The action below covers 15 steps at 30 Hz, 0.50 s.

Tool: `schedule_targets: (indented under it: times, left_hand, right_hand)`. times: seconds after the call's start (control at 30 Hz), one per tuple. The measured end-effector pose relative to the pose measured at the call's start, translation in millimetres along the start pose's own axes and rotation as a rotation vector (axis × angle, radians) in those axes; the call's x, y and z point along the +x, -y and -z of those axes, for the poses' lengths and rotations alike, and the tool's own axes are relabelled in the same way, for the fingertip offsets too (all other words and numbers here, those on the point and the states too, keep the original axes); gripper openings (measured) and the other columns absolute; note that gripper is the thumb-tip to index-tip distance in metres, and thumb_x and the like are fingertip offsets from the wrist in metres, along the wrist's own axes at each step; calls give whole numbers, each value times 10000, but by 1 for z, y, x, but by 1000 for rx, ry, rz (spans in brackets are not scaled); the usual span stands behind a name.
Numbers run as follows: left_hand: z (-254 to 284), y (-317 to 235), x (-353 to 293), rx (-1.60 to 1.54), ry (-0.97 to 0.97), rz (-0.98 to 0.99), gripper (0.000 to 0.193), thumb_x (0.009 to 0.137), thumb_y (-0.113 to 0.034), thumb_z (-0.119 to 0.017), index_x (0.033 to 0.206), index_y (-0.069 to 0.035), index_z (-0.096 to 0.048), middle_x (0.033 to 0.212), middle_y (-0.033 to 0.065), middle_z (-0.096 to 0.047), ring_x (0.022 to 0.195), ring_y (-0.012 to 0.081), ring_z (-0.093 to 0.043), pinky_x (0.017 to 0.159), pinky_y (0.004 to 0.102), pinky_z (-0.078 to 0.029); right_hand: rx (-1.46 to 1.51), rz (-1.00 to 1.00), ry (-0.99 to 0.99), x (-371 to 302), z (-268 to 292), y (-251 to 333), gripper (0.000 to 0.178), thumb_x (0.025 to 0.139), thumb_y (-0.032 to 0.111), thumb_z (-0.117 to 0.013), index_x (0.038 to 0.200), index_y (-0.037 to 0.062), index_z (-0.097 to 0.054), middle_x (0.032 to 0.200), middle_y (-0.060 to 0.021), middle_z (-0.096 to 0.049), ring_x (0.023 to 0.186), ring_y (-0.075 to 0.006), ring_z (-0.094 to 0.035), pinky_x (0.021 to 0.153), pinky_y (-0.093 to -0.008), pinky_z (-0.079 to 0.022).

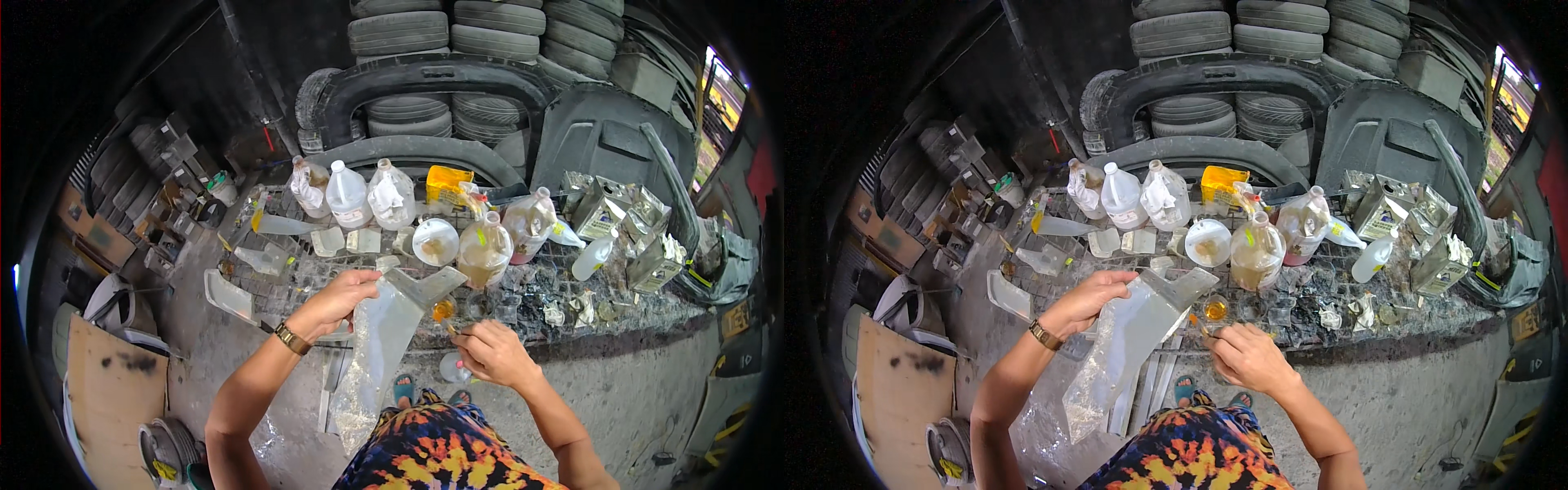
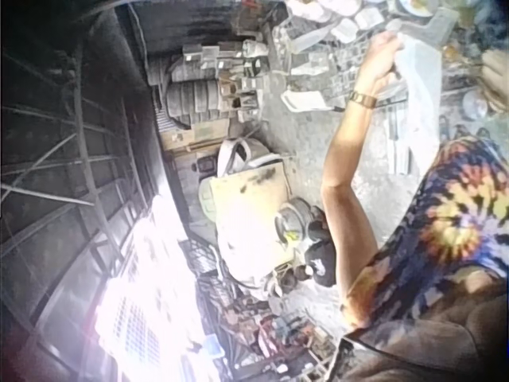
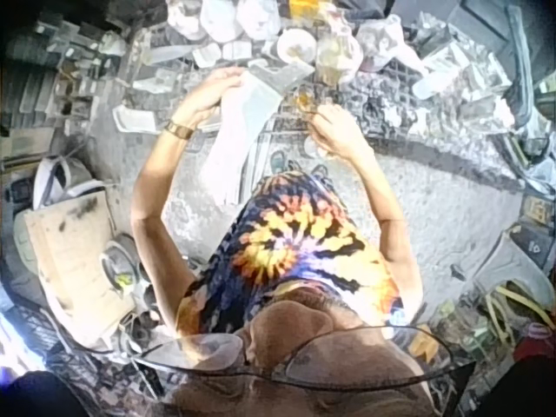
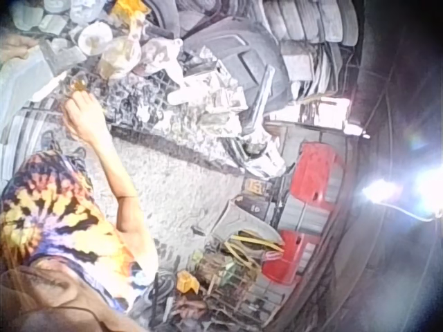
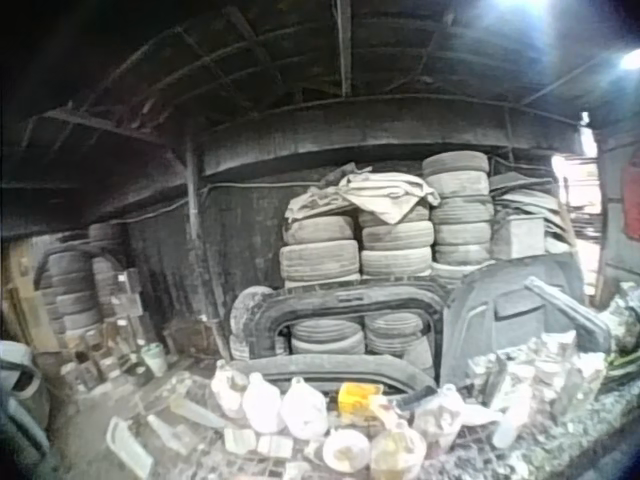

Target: Applying resin or body filler to a car panel with a brush.

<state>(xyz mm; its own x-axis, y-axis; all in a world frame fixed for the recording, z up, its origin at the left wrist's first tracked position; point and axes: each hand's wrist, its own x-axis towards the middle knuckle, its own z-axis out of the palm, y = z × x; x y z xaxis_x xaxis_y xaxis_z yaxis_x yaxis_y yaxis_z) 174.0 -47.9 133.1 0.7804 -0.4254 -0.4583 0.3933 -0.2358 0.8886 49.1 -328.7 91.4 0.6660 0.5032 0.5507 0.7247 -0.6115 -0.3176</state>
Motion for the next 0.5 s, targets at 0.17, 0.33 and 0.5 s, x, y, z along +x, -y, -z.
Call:
schedule_targets:
  times: [0.17,0.33,0.5]
  left_hand:
    - [-3,-3,2,23,15,-4,557,866,-133,-540,1358,75,-381,827,72,-613,473,97,-531,339,258,-412]
    - [-1,0,7,3,51,-12,570,865,-132,-536,1358,98,-366,781,79,-627,449,95,-534,325,246,-402]
    - [1,1,7,-3,32,-14,567,866,-136,-535,1357,95,-369,760,76,-625,442,98,-531,321,252,-400]
  right_hand:
    - [-43,40,-79,28,2,8,265,760,88,-662,1013,63,-590,868,-36,-534,768,-200,-561,658,-332,-460]
    - [-80,44,17,37,-19,-2,284,766,103,-660,1034,54,-580,878,-44,-523,793,-205,-573,684,-336,-483]
    - [-52,-29,57,24,-12,4,270,748,74,-669,1006,62,-591,857,-45,-525,752,-223,-582,648,-343,-499]
